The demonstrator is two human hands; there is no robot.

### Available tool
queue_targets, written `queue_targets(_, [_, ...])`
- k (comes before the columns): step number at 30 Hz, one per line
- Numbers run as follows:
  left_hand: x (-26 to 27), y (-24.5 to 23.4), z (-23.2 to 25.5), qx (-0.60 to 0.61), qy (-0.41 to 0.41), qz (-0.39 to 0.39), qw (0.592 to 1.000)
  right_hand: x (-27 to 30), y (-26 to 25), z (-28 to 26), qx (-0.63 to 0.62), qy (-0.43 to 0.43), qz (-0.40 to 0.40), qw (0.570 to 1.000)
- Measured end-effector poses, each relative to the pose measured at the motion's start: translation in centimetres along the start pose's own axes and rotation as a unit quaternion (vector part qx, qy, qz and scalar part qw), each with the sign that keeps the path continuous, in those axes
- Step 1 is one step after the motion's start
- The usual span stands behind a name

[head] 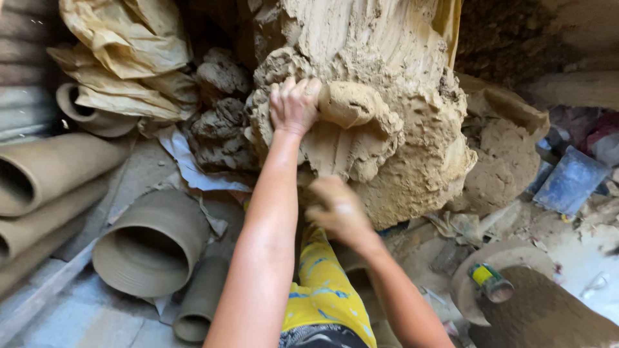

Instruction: The person kneads a large mass of clay by hand, repeatedly pulling and pushing into it to mix and prepare the material.

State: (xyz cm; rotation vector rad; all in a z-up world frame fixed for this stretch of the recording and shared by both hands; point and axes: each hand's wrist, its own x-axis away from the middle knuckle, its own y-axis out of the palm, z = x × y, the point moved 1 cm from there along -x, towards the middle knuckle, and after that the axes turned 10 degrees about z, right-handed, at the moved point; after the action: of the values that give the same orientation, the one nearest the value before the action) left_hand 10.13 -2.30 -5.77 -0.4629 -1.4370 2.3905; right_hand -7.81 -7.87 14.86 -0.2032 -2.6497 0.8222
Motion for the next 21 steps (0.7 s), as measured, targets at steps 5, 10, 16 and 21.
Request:
queue_targets(5, [-1.2,-1.7,0.8,-0.038,0.053,0.153,0.986,1.7,-14.9,13.5,-0.103,0.081,0.484,0.866])
queue_targets(10, [-1.3,-2.0,0.8,-0.018,0.026,0.074,0.997,5.4,-27.9,26.8,-0.373,0.248,0.647,0.617])
queue_targets(16, [-1.1,-1.8,0.7,-0.024,0.030,0.083,0.996,-13.4,-22.4,12.0,-0.251,0.030,0.434,0.865])
queue_targets(21, [-1.3,-2.5,0.8,-0.003,0.024,0.058,0.998,-23.4,-8.1,-9.7,0.081,-0.217,0.270,0.935])
